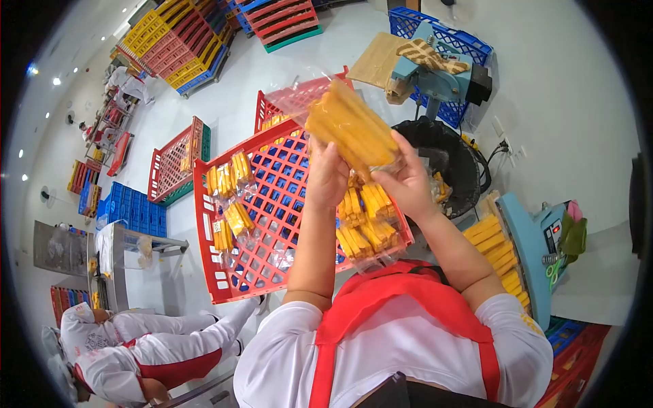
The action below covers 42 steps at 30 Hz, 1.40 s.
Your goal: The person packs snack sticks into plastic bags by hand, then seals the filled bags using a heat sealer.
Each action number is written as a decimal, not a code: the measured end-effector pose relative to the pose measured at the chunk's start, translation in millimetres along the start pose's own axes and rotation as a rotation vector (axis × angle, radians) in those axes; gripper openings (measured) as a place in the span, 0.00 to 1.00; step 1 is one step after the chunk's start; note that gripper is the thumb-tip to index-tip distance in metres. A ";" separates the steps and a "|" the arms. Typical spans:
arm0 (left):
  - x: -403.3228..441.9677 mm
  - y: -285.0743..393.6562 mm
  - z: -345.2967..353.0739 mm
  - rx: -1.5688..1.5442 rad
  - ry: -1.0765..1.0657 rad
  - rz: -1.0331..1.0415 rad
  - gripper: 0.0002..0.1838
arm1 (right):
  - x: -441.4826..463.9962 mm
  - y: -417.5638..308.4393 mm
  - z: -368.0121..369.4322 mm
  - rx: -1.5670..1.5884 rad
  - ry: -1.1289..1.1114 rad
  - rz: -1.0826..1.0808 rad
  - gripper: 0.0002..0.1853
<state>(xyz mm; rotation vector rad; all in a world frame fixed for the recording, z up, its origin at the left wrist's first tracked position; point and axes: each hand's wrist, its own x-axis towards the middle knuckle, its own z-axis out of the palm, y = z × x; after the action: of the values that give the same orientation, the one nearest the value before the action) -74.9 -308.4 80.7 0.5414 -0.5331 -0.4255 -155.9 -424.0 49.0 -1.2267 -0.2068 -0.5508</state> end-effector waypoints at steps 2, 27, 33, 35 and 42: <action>0.2 -3.8 2.3 0.050 0.025 0.015 0.31 | -4.7 -2.6 -0.5 -0.302 -0.059 -0.122 0.32; -34.0 -3.5 43.3 0.629 -0.193 0.150 0.55 | -3.9 -43.4 -22.2 -0.568 -0.301 -0.272 0.37; -35.5 -33.5 15.6 -0.254 0.021 -0.481 0.31 | 40.5 -60.2 -14.3 -0.751 -0.465 0.012 0.24; -35.1 -44.6 8.5 -0.671 0.105 -0.617 0.24 | 53.5 -36.8 -26.9 -0.527 -0.451 0.422 0.22; -37.0 -53.7 -4.6 -0.660 0.287 -0.694 0.25 | 52.4 9.5 -47.4 -0.028 -0.361 0.906 0.18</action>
<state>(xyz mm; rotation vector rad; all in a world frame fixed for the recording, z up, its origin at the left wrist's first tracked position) -113.9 -329.6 32.7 0.1211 0.1068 -1.1143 -113.1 -481.0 48.0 -1.2942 0.0673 0.4565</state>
